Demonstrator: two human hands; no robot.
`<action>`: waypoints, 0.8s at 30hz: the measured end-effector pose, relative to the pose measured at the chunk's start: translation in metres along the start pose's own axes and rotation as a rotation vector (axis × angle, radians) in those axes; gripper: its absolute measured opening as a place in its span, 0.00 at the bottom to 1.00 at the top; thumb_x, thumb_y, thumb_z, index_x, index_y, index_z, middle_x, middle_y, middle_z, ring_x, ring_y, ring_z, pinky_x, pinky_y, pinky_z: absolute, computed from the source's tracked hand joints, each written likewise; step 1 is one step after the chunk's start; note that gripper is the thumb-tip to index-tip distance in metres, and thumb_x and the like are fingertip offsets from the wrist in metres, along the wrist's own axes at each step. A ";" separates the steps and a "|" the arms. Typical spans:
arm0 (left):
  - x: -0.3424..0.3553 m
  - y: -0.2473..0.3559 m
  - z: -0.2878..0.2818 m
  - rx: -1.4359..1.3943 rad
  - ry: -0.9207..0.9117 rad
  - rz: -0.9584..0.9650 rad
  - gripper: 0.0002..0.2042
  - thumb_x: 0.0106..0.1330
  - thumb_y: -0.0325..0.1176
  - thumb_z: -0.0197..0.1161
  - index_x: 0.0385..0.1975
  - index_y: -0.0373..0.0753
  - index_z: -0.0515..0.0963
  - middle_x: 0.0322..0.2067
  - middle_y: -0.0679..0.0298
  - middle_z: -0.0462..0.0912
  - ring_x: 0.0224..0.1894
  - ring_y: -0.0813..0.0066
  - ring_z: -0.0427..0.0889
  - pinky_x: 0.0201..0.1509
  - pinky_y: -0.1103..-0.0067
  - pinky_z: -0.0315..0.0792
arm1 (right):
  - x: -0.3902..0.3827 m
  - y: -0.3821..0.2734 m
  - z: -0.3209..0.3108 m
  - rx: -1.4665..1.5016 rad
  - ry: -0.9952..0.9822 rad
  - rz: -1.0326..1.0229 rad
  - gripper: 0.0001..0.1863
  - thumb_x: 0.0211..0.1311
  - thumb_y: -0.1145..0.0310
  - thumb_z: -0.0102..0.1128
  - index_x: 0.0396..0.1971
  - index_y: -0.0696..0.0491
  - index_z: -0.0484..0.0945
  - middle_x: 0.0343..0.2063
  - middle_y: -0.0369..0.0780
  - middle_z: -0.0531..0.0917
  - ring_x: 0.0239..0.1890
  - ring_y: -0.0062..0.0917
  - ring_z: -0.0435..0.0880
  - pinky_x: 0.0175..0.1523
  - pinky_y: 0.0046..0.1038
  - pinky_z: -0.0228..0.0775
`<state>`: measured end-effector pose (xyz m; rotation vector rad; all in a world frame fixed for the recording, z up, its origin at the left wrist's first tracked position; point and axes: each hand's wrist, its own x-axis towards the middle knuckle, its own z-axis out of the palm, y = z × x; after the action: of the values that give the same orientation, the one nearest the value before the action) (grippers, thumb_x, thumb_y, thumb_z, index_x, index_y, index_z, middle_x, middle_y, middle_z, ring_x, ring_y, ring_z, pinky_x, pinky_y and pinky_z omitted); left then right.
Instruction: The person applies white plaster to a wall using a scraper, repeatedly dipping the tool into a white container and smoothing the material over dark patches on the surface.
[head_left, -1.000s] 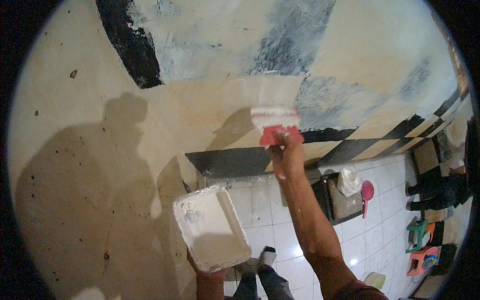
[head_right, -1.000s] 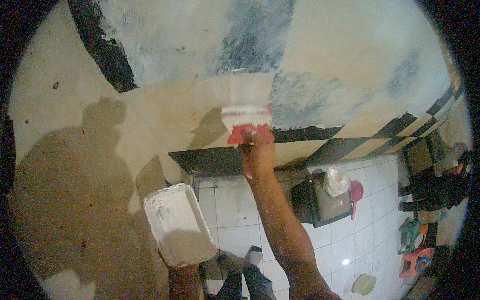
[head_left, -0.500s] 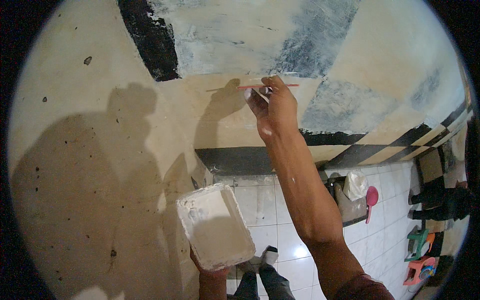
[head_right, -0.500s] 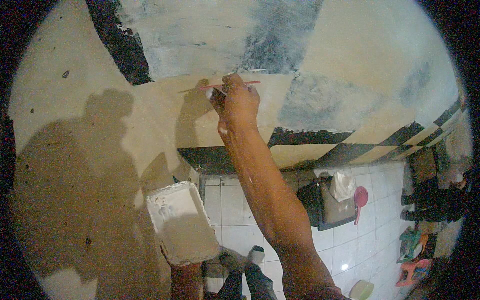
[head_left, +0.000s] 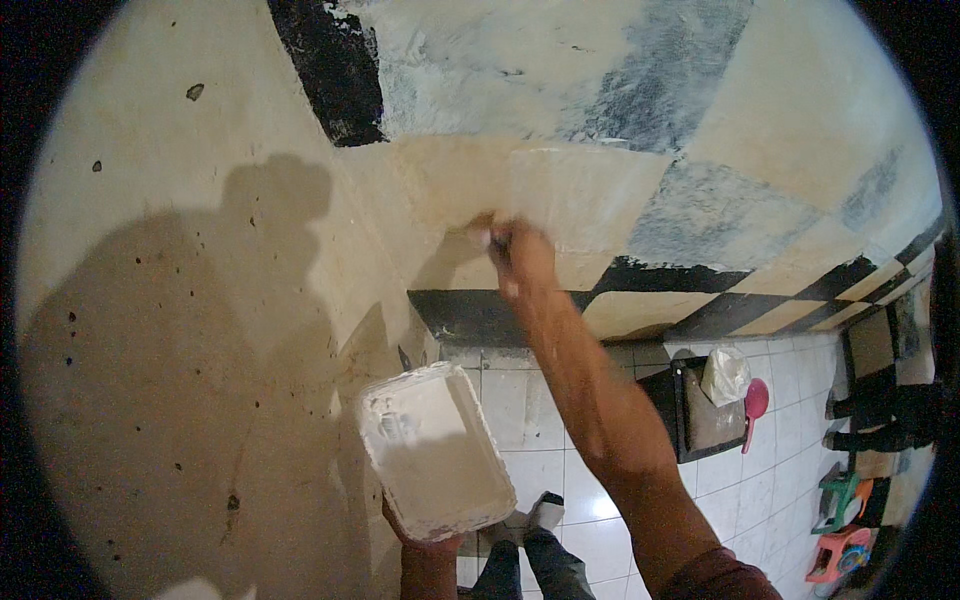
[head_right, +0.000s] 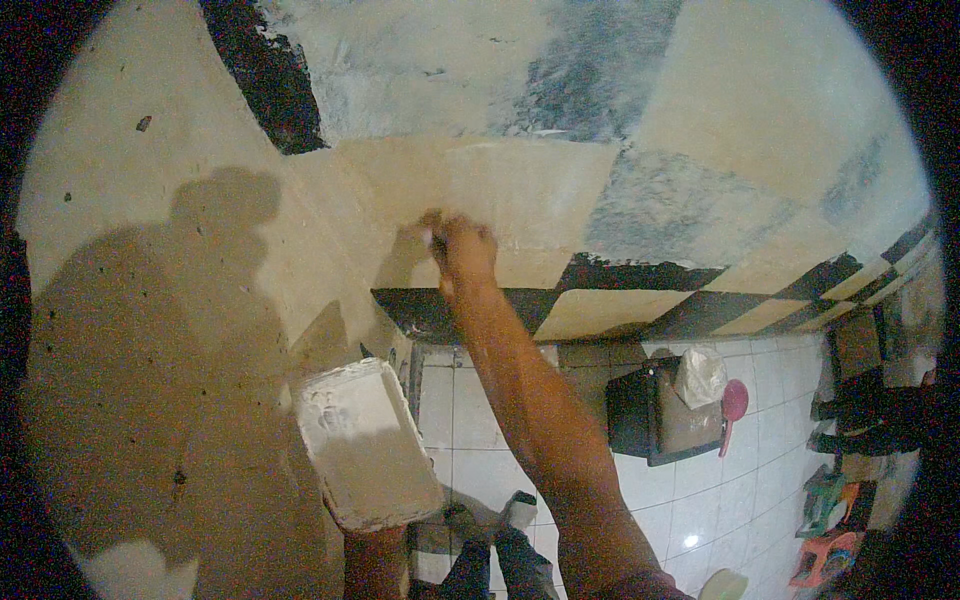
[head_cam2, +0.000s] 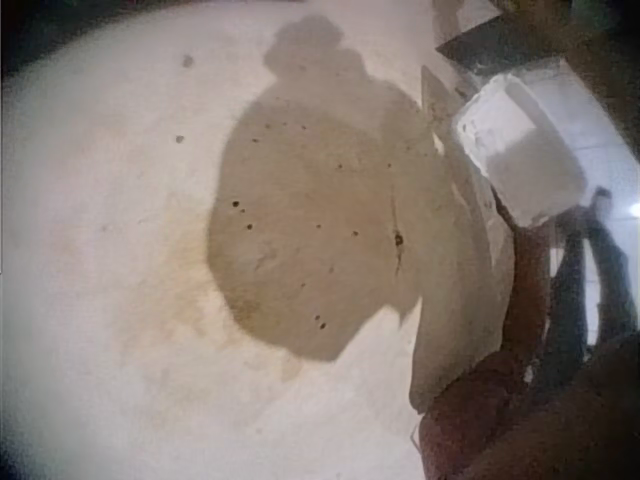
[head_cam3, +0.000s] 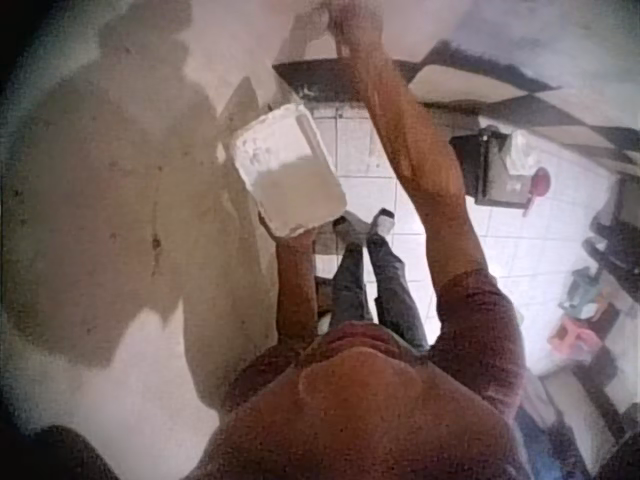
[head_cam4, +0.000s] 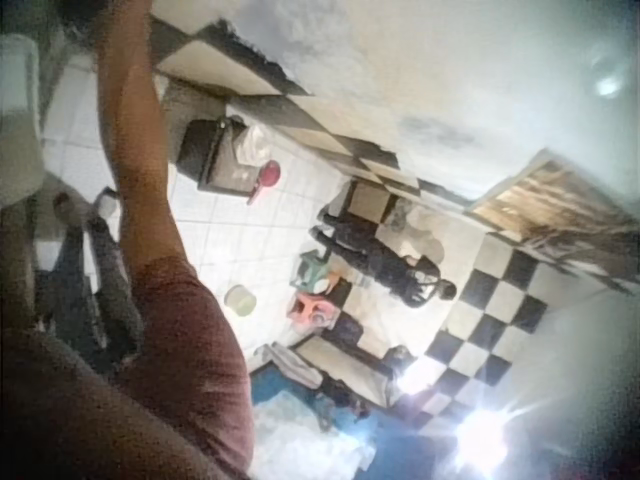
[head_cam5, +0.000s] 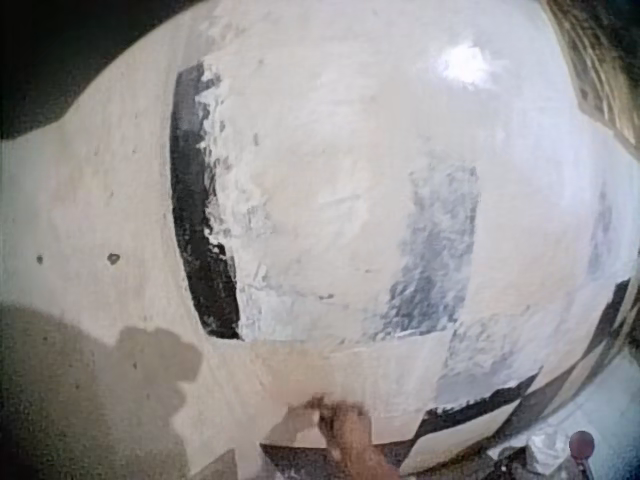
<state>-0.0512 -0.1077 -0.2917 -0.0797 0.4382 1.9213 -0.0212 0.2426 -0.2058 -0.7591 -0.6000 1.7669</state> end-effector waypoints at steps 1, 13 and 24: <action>0.001 0.000 0.003 -0.005 0.003 -0.006 0.30 0.65 0.56 0.48 0.62 0.42 0.65 0.59 0.53 0.70 0.60 0.49 0.69 0.63 0.51 0.63 | 0.002 -0.025 0.027 -0.052 -0.031 -0.062 0.04 0.60 0.76 0.47 0.27 0.58 0.71 0.26 0.38 0.73 0.33 0.26 0.75 0.37 0.24 0.74; -0.004 0.003 0.001 0.000 -0.011 0.016 0.30 0.66 0.56 0.48 0.62 0.42 0.65 0.59 0.54 0.71 0.60 0.50 0.70 0.63 0.52 0.64 | -0.063 0.021 -0.017 -0.105 -0.123 0.029 0.11 0.56 0.71 0.48 0.31 0.61 0.77 0.28 0.44 0.82 0.29 0.27 0.78 0.32 0.28 0.68; -0.004 0.007 0.012 0.017 -0.046 0.013 0.29 0.66 0.55 0.48 0.62 0.42 0.65 0.58 0.54 0.71 0.59 0.51 0.71 0.62 0.52 0.65 | -0.036 -0.085 0.120 0.191 0.020 0.010 0.04 0.60 0.76 0.47 0.30 0.55 0.73 0.29 0.40 0.76 0.33 0.27 0.77 0.41 0.30 0.75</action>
<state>-0.0540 -0.1090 -0.2780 -0.0213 0.4250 1.9279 -0.0484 0.2303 -0.0569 -0.6467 -0.4077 1.7942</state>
